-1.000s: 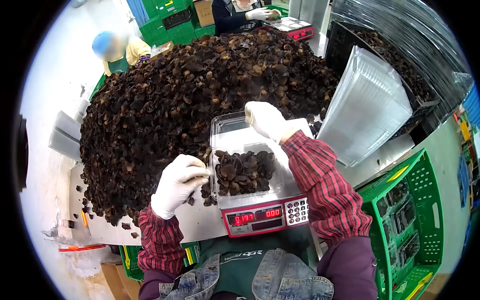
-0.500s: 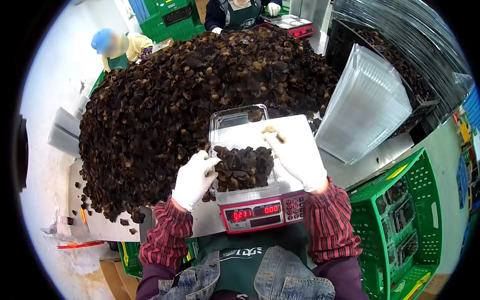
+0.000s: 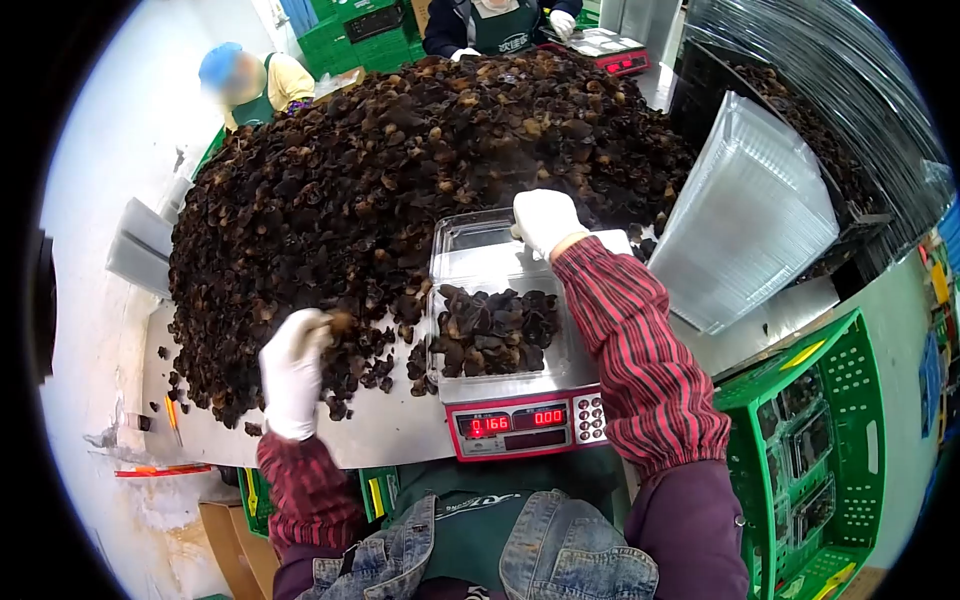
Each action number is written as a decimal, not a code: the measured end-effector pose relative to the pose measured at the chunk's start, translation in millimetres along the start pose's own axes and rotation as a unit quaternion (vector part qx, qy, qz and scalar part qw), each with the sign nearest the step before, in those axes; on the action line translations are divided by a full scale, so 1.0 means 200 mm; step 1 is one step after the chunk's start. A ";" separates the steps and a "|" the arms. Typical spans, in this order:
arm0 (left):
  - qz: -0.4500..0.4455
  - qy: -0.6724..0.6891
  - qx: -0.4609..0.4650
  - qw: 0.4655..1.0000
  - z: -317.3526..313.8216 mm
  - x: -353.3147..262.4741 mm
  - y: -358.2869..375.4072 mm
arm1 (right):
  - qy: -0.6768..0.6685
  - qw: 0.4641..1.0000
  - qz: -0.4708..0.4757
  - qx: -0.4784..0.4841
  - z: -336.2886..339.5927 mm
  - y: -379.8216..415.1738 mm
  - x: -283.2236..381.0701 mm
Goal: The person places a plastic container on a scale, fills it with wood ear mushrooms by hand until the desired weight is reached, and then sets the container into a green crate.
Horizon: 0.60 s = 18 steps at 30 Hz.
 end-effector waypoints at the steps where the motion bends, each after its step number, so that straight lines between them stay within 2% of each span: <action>1: 0.054 -0.001 -0.033 0.998 0.13 0.13 0.03 | -0.004 1.000 0.002 -0.001 -0.05 -0.03 -0.01; 2: 0.053 -0.076 -0.091 0.992 0.28 0.27 0.07 | 0.021 1.000 0.013 -0.001 -0.12 -0.05 -0.02; 3: 0.075 -0.126 -0.103 0.984 0.41 0.41 0.10 | 0.047 0.999 0.023 -0.002 -0.16 -0.06 -0.03; 4: 0.135 -0.166 -0.106 0.971 0.54 0.63 0.16 | 0.044 0.999 0.023 -0.002 -0.17 -0.06 -0.03; 5: 0.146 -0.140 -0.101 0.974 0.66 0.97 0.25 | 0.035 0.999 0.023 -0.029 -0.13 -0.04 -0.02; 6: 0.146 -0.259 -0.088 0.951 0.75 1.13 0.34 | 0.028 0.998 0.025 -0.056 -0.07 -0.03 -0.01; 7: 0.148 -0.374 -0.098 0.910 0.80 1.22 0.45 | 0.001 1.000 -0.004 -0.030 0.01 -0.01 0.01; 8: 0.205 -0.390 -0.092 0.893 0.83 1.30 0.52 | -0.059 0.997 0.005 -0.043 0.11 0.05 0.05; 10: 0.312 -0.257 -0.085 0.911 0.83 1.44 0.61 | -0.152 0.986 -0.009 -0.069 0.27 0.19 0.16; 12: 0.237 -0.223 -0.093 0.941 0.66 1.18 0.56 | -0.122 0.991 0.022 -0.057 0.30 0.32 0.26; 13: 0.221 -0.173 -0.091 0.955 0.55 1.13 0.52 | -0.086 0.995 0.051 -0.019 0.32 0.38 0.34; 14: 0.205 -0.124 -0.088 0.967 0.44 1.08 0.48 | -0.042 0.985 0.131 -0.108 0.24 0.45 0.36; 16: 0.149 -0.017 -0.082 0.985 0.19 0.74 0.36 | -0.116 0.965 0.067 -0.226 0.37 0.57 0.33; 17: 0.100 0.011 -0.048 0.994 0.07 0.60 0.30 | -0.128 0.969 -0.010 -0.212 0.38 0.65 0.25; 18: 0.051 0.040 -0.015 0.998 -0.04 0.47 0.26 | -0.284 0.920 -0.136 -0.234 0.39 0.75 0.16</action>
Point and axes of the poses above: each hand's wrist, its own y-axis away from the middle knuckle, its own z-axis out of the back of the hand, x = y × z, the point moved 9 cm from there along -y, towards the middle knuckle, and after that the axes turned 13 degrees about z, right-handed, at the moved point
